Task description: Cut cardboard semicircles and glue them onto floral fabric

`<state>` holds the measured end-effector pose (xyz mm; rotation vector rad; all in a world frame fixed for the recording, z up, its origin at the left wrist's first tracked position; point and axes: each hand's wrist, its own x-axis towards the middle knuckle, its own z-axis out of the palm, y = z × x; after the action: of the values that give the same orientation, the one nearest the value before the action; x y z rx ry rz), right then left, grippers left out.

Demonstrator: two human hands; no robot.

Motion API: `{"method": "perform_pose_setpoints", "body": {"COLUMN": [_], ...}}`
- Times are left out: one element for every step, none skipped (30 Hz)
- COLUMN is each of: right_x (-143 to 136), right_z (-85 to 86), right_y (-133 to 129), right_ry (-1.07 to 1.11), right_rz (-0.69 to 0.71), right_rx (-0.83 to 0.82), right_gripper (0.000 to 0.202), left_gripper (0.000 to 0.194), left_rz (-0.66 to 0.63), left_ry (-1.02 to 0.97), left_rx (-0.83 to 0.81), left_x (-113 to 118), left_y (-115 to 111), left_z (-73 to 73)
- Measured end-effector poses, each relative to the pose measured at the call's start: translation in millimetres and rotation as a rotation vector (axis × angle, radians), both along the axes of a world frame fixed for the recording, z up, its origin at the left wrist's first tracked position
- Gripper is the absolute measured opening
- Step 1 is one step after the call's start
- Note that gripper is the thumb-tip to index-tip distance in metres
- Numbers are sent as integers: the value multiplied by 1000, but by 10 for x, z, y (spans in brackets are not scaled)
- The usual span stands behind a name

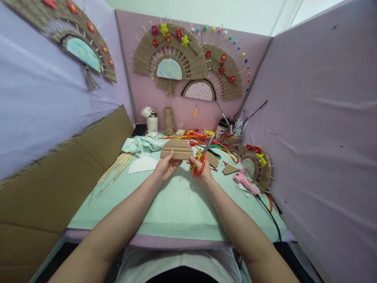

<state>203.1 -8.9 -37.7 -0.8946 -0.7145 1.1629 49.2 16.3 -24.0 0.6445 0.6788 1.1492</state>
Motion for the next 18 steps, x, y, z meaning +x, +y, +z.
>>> {"method": "perform_pose_setpoints", "body": {"right_x": [-34,-58,-73,-78,-77,-72,-65,-58,-52,-48,-45,-42,-39,-36,-31,-27,-22,-20], "right_z": [8,18,30,42,51,59,63,66,66,66,64,62,58,55,50,46,43,40], "right_y": [-29,-56,-77,-93,-102,-105,-105,-101,-97,-91,-86,-80,-74,-68,-61,-55,-52,-51], "right_ry": [-19,-43,-68,-92,-109,-117,-118,-115,-111,-109,-111,-118,-129,-147,-170,-191,-212,-230], "right_rz": [30,58,83,102,111,109,103,96,86,77,71,64,47,24,-3,-32,-52,-58], "right_rx": [0,2,5,10,14,14,12,8,3,3,11,28,51,76,100,120,134,142], "right_gripper": [54,52,50,48,46,44,43,42,42,42,41,42,42,42,42,42,41,40], "left_gripper": [26,24,23,22,21,20,18,17,16,15,14,14,13,13,12,12,13,14], "left_rz": [36,58,69,76,82,85,86,84,82,80,77,74,70,65,61,53,41,28], "left_ry": [-34,-62,-86,-104,-114,-120,-122,-123,-123,-122,-120,-115,-108,-101,-94,-88,-84,-83], "left_rx": [-29,-48,-57,-60,-61,-61,-63,-65,-66,-66,-66,-70,-75,-79,-81,-80,-74,-64], "left_x": [-7,-22,-44,-67,-90,-109,-123,-131,-133,-130,-123,-113,-101,-88,-72,-54,-34,-12], "left_y": [13,29,45,60,72,81,85,86,84,80,75,68,60,50,39,24,7,-12], "left_z": [4,12,22,33,44,55,65,74,82,88,93,96,96,92,84,73,59,45]}}
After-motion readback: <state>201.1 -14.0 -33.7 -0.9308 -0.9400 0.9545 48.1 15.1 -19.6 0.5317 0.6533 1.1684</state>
